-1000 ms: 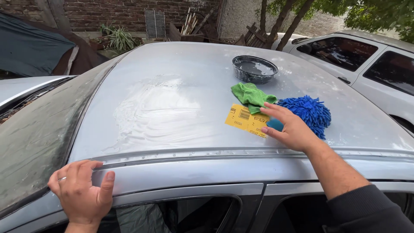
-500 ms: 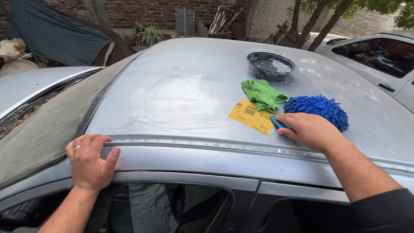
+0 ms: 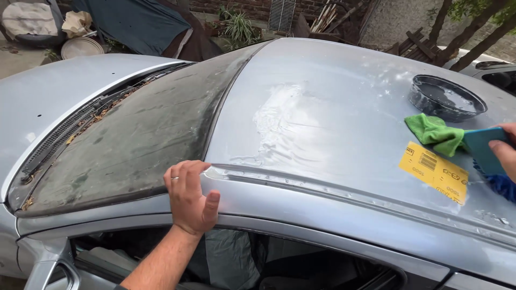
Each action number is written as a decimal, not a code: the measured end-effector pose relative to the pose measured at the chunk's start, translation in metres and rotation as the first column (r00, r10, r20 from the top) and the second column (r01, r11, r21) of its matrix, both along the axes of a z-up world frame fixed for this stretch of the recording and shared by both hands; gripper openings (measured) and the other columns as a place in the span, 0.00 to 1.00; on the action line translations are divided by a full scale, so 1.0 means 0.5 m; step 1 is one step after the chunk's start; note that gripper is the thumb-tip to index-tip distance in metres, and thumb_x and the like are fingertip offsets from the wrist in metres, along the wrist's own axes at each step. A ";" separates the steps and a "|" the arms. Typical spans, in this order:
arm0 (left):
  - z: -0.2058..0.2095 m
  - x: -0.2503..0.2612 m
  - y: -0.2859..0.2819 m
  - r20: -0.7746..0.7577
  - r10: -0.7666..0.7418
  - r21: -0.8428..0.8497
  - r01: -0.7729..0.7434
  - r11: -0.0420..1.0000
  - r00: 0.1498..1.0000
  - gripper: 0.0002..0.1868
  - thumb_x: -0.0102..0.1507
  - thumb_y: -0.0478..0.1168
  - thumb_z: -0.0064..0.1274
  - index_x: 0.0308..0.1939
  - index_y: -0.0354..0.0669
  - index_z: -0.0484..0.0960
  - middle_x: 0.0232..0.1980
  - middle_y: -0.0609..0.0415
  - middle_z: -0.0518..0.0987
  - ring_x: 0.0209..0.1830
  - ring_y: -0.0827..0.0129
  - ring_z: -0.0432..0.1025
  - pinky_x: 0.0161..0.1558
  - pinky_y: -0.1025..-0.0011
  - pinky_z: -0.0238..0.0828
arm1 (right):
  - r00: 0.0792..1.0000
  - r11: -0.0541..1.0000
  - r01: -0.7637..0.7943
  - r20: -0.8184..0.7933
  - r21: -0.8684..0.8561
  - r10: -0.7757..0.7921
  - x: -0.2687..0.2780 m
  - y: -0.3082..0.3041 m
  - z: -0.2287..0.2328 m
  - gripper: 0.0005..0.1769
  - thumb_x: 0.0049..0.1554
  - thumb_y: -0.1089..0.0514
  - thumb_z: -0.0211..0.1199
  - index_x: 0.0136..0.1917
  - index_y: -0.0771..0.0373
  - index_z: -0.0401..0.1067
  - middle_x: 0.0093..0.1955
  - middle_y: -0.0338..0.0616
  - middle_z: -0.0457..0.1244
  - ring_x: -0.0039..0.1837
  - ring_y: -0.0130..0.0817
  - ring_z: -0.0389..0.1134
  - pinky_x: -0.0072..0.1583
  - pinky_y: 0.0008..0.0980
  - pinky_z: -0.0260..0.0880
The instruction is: The person sands the roof of a silver car using a yellow sanding block and a blue sanding sponge. They wipe the surface with a green cloth and dip the sanding block into a bowl of water before continuing to sand.
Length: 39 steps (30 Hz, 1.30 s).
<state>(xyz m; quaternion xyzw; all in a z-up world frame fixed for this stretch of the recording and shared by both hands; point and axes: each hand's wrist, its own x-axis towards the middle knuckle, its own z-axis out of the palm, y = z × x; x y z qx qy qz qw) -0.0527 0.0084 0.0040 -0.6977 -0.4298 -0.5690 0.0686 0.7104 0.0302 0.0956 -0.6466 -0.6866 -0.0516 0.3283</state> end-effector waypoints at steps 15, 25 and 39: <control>-0.045 -0.012 0.013 0.176 -0.051 0.018 0.049 0.999 0.983 0.45 0.70 0.75 0.21 0.66 0.37 0.64 0.64 0.46 0.71 0.67 0.52 0.65 0.73 0.46 0.49 | 0.381 0.570 -0.665 0.437 -0.482 0.815 -1.265 0.157 0.128 0.21 0.52 0.68 0.59 0.57 0.52 0.74 0.52 0.35 0.70 0.56 0.40 0.71 0.58 0.45 0.69; -0.024 -0.010 0.002 0.138 -0.038 0.002 0.038 0.999 0.990 0.45 0.70 0.75 0.21 0.64 0.37 0.66 0.61 0.45 0.72 0.66 0.52 0.65 0.73 0.46 0.48 | 0.372 0.505 -0.560 0.346 -0.657 0.861 -1.213 0.130 0.152 0.25 0.46 0.72 0.60 0.52 0.50 0.79 0.53 0.34 0.70 0.58 0.41 0.69 0.54 0.42 0.71; -0.018 0.009 0.005 0.106 0.058 -0.008 -0.057 0.998 0.993 0.44 0.71 0.74 0.20 0.61 0.37 0.68 0.58 0.45 0.74 0.64 0.53 0.65 0.72 0.49 0.46 | 0.803 0.615 -0.290 0.163 -0.733 0.573 -0.708 -0.044 0.226 0.22 0.43 0.70 0.69 0.47 0.48 0.86 0.53 0.30 0.72 0.58 0.30 0.71 0.59 0.31 0.71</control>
